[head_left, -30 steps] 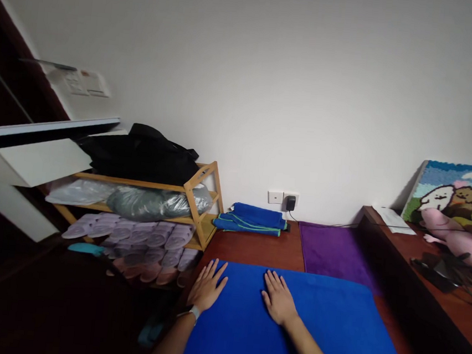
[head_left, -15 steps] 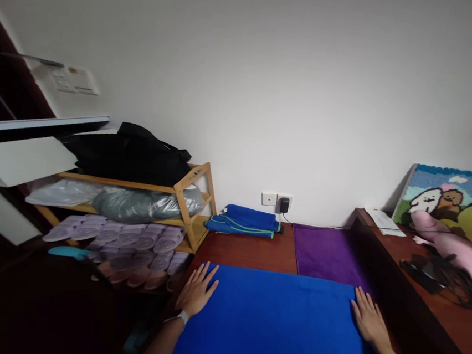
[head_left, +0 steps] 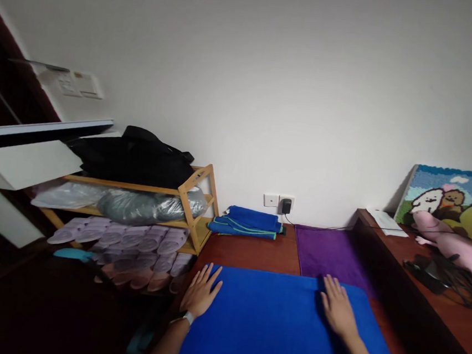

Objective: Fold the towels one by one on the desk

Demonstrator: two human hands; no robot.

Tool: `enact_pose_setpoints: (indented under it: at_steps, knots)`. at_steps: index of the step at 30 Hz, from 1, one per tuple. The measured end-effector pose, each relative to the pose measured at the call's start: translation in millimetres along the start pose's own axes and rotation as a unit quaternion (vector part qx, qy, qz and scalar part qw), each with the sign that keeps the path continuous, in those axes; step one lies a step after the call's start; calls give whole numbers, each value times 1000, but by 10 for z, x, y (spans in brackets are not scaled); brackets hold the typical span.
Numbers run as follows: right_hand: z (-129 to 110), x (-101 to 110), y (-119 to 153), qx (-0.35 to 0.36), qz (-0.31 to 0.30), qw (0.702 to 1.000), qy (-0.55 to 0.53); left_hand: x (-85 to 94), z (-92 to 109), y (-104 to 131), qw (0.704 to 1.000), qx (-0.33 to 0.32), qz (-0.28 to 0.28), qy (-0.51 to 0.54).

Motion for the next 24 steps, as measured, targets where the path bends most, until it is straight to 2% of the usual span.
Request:
enact_pose_setpoints:
  at_steps: [4, 6, 8, 10, 12, 14, 17, 21, 23, 24]
  knots:
    - [-1655, -166, 52, 144, -46, 984, -94, 25, 21, 11, 1000, 2, -1, 5]
    - [-2299, -304, 124, 202, -65, 969, -126, 34, 21, 19, 1000, 7, -1, 6]
    - [-2693, -442, 181, 235, -85, 958, -143, 41, 20, 26, 1000, 10, -2, 7]
    - [-2796, -533, 183, 236, -98, 956, -145, 45, 21, 30, 1000, 10, -5, 7]
    - [-2603, -556, 133, 206, -103, 964, -134, 46, 22, 31, 1000, 9, -8, 7]
    - [-2144, -519, 63, 158, -96, 976, -116, 46, 21, 28, 1000, 8, -9, 5]
    - [-1104, -395, -4, 90, -53, 990, -97, 31, 15, 20, 1000, 8, -8, 3]
    - [534, -231, 42, -37, 35, 992, -112, 1, 1, 9, 1000, 4, 0, 5]
    - [1143, -159, 114, -81, 74, 984, -141, -13, -8, 3, 1000, 4, 2, 3]
    - [1359, -143, 149, -99, 81, 980, -154, -19, -13, 0, 1000, 6, 0, 1]
Point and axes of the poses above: each hand's wrist, its own y-axis away from the middle knuckle, its own x-axis out of the back of the hand, z = x × y, the point moved 9 cm from there along -y, towards the middle knuckle, and after that the axes turned 1 degree about -y, right-handed, at the moved point
